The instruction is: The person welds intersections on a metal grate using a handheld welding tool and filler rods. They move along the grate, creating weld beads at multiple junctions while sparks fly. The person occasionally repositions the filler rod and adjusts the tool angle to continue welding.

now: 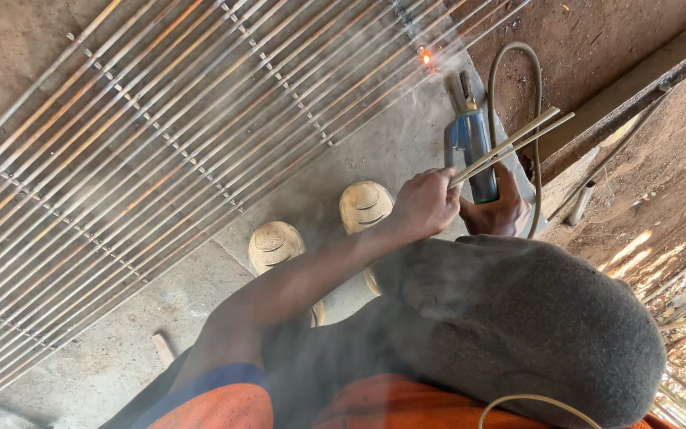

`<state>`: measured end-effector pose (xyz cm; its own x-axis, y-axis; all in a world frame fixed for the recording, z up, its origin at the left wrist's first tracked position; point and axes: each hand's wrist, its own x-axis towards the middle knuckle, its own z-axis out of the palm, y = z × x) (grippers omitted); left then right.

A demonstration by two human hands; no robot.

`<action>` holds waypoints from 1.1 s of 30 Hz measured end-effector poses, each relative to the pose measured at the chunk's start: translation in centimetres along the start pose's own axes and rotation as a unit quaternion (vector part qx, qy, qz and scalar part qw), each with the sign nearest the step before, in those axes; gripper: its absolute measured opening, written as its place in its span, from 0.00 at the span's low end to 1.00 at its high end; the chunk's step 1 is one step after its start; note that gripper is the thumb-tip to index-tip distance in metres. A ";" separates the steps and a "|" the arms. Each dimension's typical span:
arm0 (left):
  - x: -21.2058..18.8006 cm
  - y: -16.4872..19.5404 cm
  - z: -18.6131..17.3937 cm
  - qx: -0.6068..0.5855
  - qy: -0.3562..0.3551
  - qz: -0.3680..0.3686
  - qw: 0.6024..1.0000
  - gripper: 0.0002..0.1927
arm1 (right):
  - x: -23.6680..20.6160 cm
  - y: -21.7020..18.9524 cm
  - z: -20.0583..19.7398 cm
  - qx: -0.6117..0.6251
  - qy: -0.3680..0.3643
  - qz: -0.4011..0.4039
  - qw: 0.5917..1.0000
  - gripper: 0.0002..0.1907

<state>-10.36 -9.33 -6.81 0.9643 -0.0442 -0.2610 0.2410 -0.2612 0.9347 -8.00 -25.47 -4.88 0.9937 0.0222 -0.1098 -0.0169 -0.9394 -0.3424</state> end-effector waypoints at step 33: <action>0.4 1.6 0.4 0.018 0.024 -0.080 0.996 0.12 | 0.6 -0.4 -0.4 -0.013 -0.003 -0.030 0.999 0.46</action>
<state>-9.60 -10.14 -5.48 0.9179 0.0461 -0.3941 0.3895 -0.2948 0.8726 -7.41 -25.22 -4.48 0.9922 0.0805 -0.0953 0.0455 -0.9448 -0.3244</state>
